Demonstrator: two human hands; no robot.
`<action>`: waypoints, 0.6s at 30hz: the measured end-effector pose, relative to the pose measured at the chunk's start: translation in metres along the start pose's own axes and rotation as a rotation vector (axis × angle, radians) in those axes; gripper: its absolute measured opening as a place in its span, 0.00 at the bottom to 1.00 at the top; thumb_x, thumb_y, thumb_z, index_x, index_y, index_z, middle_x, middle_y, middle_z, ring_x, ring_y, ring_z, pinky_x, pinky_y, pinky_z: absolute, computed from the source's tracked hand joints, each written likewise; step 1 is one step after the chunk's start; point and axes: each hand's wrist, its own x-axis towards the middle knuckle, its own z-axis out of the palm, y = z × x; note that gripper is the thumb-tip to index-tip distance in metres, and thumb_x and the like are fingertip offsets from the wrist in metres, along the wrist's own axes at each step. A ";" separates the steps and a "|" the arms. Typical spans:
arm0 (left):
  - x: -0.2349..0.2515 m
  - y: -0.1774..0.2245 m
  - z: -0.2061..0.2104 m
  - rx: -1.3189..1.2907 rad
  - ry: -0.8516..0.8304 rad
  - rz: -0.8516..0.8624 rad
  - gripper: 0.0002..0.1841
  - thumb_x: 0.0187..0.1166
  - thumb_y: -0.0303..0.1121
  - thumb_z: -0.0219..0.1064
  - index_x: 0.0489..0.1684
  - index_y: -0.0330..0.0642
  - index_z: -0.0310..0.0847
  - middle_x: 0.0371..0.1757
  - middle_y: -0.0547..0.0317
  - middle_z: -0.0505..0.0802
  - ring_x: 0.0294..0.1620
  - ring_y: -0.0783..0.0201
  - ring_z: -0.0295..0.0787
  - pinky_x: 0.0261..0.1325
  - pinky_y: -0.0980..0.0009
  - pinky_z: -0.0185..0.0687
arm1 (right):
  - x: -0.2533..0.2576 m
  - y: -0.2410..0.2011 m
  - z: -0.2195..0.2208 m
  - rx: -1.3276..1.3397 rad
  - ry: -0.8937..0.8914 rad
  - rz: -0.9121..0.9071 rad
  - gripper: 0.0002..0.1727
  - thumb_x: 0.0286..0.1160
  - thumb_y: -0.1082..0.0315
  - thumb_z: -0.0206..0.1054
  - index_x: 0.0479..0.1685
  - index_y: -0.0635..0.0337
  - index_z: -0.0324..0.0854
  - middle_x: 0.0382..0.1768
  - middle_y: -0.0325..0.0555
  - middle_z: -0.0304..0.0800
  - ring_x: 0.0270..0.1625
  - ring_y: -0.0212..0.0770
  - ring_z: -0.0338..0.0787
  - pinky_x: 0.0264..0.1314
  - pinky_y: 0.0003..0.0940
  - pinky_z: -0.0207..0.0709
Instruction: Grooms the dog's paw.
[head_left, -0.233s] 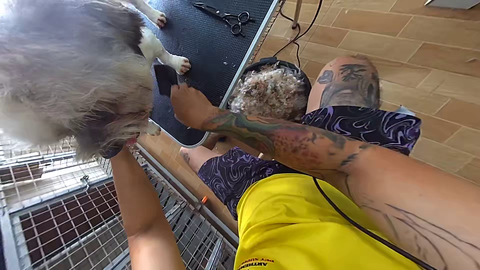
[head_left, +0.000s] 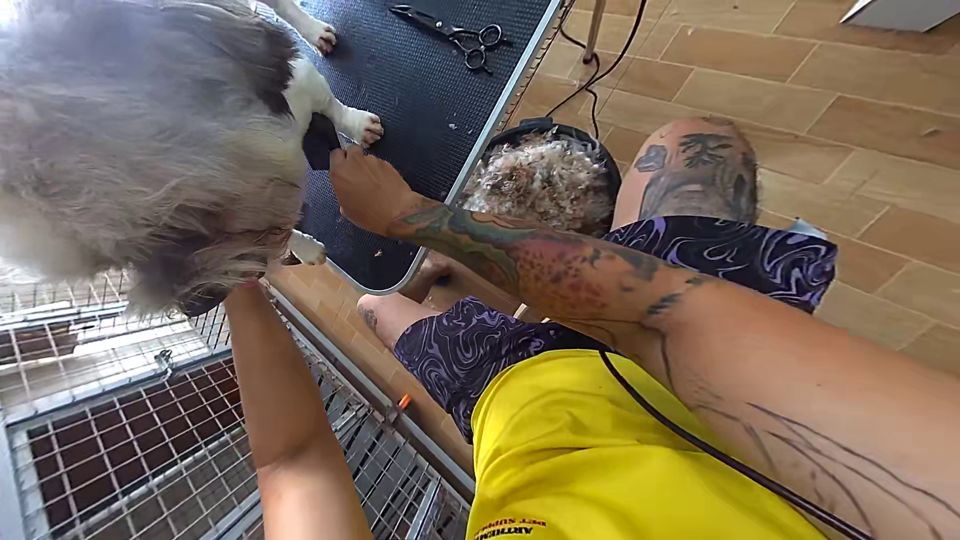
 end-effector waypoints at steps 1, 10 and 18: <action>0.005 -0.009 -0.005 0.026 -0.073 0.083 0.11 0.76 0.14 0.61 0.49 0.34 0.84 0.47 0.74 0.92 0.51 0.87 0.84 0.56 0.87 0.78 | 0.000 -0.002 0.001 0.031 -0.022 0.014 0.22 0.73 0.73 0.67 0.65 0.74 0.74 0.56 0.66 0.82 0.52 0.61 0.91 0.46 0.55 0.87; -0.003 -0.017 -0.022 1.101 0.330 -0.447 0.46 0.59 0.62 0.82 0.72 0.34 0.78 0.69 0.47 0.88 0.74 0.62 0.81 0.80 0.62 0.70 | -0.006 -0.008 0.003 -0.027 0.003 0.009 0.24 0.76 0.71 0.66 0.69 0.73 0.72 0.59 0.66 0.81 0.49 0.60 0.92 0.43 0.52 0.88; 0.024 0.023 0.015 0.918 0.146 -0.637 0.36 0.69 0.47 0.80 0.72 0.32 0.77 0.68 0.48 0.88 0.71 0.68 0.81 0.79 0.69 0.67 | -0.052 -0.001 -0.018 0.134 -0.240 -0.051 0.10 0.69 0.63 0.69 0.32 0.63 0.82 0.32 0.54 0.86 0.40 0.58 0.90 0.33 0.59 0.79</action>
